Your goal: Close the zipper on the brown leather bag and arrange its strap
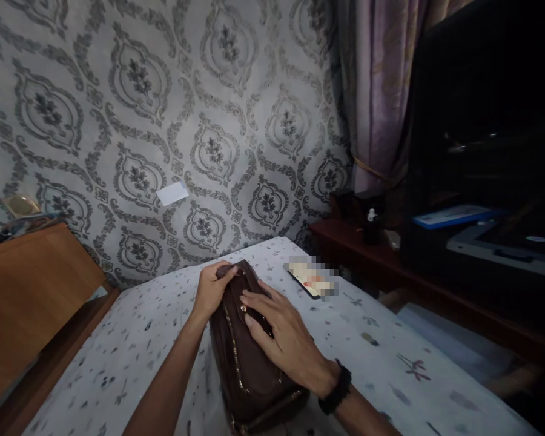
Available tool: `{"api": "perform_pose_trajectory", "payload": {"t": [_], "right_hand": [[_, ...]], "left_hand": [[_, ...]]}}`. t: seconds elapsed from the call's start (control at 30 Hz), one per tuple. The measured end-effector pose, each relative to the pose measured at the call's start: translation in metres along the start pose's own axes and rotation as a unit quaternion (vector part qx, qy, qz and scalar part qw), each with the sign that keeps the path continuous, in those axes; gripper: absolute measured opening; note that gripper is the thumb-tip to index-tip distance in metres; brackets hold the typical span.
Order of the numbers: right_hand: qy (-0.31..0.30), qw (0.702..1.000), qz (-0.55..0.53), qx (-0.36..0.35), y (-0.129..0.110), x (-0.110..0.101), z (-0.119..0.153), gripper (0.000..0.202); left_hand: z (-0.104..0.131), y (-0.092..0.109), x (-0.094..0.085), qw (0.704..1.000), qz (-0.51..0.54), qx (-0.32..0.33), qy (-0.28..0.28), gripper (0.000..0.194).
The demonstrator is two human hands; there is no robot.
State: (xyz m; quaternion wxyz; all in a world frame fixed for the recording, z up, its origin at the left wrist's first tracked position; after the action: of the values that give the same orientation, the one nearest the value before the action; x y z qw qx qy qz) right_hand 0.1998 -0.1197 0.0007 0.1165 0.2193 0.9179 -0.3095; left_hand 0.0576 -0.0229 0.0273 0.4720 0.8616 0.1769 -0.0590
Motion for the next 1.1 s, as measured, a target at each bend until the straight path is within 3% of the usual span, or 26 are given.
{"api": "perform_pose_trajectory", "payload": {"t": [0.2,0.37,0.53,0.7,0.93,1.1], "right_hand": [[-0.012,0.999,0.031,0.013,0.003,0.002,0.002,0.038],[-0.028,0.996,0.082,-0.002,-0.008,-0.001,0.007,0.049],[-0.053,0.994,0.088,-0.045,-0.032,-0.001,0.01,0.046],[-0.095,0.992,0.066,-0.052,-0.041,0.005,0.009,0.045],[-0.083,0.995,0.054,-0.029,-0.035,0.01,0.009,0.043],[-0.121,0.987,0.092,-0.042,-0.046,0.019,0.008,0.039]], "left_hand": [[-0.004,0.0,-0.005,1.0,0.009,-0.001,0.015,0.022],[-0.004,-0.012,-0.031,0.998,-0.002,-0.005,0.062,0.027],[0.006,-0.03,-0.052,0.995,-0.038,-0.01,0.091,0.026],[0.016,-0.031,-0.046,0.991,-0.074,0.018,0.108,0.023],[0.017,-0.026,-0.034,0.982,-0.132,0.046,0.128,0.024],[0.02,-0.022,-0.039,0.975,-0.159,0.051,0.144,0.022]]}}
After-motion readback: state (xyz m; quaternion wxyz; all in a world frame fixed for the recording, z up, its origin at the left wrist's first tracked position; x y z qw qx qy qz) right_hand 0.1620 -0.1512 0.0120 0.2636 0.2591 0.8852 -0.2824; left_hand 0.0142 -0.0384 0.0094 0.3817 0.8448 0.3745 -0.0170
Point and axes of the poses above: each hand's wrist, its own z-axis away from the middle knuckle, its own x-axis out of the palm, y = z × x, the point moved 9 cm from there along -z, towards the middle knuckle, and after that the axes turned 12 degrees about y, right-handed, at the moved point
